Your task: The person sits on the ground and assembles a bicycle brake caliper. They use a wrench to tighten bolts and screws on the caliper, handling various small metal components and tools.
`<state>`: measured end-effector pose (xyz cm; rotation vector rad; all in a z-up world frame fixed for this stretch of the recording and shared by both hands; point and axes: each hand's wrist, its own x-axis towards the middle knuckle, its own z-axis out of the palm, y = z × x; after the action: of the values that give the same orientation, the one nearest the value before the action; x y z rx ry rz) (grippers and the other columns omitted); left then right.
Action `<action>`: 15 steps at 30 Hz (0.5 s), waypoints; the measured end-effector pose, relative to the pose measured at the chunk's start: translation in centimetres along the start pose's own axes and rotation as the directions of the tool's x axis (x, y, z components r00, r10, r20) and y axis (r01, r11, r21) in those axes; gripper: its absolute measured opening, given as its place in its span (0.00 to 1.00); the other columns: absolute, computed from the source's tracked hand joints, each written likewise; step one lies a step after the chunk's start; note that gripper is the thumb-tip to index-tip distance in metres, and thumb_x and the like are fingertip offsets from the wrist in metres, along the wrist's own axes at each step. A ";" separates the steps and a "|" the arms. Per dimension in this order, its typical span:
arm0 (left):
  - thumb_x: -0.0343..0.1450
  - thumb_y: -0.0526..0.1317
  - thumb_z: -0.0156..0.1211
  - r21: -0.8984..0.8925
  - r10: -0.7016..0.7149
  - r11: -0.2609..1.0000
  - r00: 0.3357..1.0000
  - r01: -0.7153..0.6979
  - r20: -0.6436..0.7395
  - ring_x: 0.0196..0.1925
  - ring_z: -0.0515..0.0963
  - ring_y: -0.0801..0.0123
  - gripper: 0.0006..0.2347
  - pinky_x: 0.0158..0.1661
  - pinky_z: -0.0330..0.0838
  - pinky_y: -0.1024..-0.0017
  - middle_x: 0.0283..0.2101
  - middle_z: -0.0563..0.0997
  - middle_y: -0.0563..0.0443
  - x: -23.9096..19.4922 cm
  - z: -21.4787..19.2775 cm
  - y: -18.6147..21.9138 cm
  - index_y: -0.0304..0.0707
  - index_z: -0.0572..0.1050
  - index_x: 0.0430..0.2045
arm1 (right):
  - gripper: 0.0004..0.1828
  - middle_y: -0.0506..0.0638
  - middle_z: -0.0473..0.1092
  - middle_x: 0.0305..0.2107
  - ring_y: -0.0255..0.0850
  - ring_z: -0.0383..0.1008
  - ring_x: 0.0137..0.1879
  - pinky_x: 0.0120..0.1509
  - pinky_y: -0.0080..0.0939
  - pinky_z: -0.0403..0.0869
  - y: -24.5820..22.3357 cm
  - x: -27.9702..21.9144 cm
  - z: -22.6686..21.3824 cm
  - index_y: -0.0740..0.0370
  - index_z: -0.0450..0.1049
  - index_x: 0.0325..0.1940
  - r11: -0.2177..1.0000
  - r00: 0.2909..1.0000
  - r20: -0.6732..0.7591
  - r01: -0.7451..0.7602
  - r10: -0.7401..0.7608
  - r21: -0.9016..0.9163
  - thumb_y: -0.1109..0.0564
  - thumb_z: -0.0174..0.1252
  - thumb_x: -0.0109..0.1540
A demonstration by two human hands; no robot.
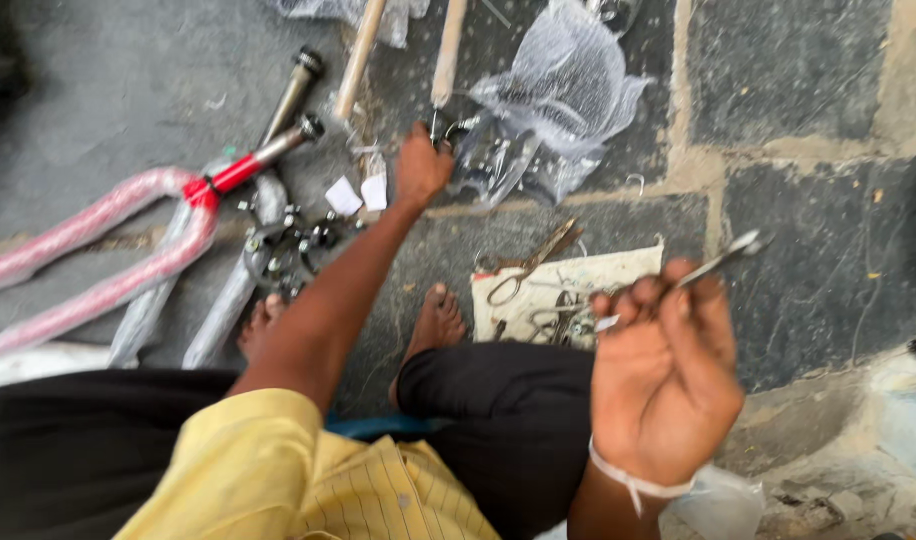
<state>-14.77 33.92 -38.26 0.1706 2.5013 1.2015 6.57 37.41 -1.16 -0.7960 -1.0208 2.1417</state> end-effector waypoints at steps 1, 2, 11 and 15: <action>0.63 0.41 0.67 -0.021 -0.060 0.998 0.996 0.059 -0.064 0.43 0.79 0.32 0.21 0.44 0.73 0.47 0.41 0.78 0.25 0.8 1.7 0.1 0.23 0.72 0.45 | 0.09 0.52 0.72 0.41 0.42 0.69 0.48 0.61 0.51 0.65 0.0 0.0 0.1 0.64 0.72 0.56 1.000 1.000 -0.015 -0.014 0.014 -0.010 0.63 0.54 0.71; 0.59 0.41 0.71 -0.046 -0.122 0.992 0.984 0.117 -0.126 0.43 0.80 0.31 0.24 0.44 0.73 0.47 0.40 0.78 0.24 1.6 3.1 0.1 0.22 0.73 0.45 | 0.09 0.53 0.72 0.40 0.42 0.69 0.48 0.60 0.51 0.65 0.2 0.1 0.2 0.65 0.73 0.56 1.000 0.999 -0.020 -0.026 0.026 -0.003 0.63 0.53 0.71; 0.61 0.33 0.67 -0.510 -0.410 0.609 0.792 0.607 0.453 0.29 0.82 0.58 0.10 0.30 0.75 0.62 0.29 0.82 0.39 0.9 3.4 1.2 0.21 0.78 0.30 | 0.09 0.55 0.70 0.37 0.42 0.67 0.43 0.54 0.49 0.65 0.9 0.5 1.0 0.69 0.73 0.53 0.995 0.995 0.028 -0.097 0.096 0.037 0.63 0.53 0.69; 0.66 0.34 0.61 -0.469 -0.143 0.863 0.982 0.186 0.124 0.27 0.76 0.65 0.06 0.29 0.73 0.63 0.27 0.76 0.46 -4.5 1.8 5.1 0.29 0.71 0.28 | 0.05 0.47 0.67 0.29 0.34 0.62 0.32 0.39 0.39 0.62 0.9 0.5 0.9 0.68 0.71 0.48 0.999 0.999 0.046 0.024 -0.023 -0.037 0.63 0.57 0.69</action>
<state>-10.16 37.32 -34.18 -0.1179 2.0185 1.6522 5.35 36.92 -1.57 -0.7525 -1.0913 2.1353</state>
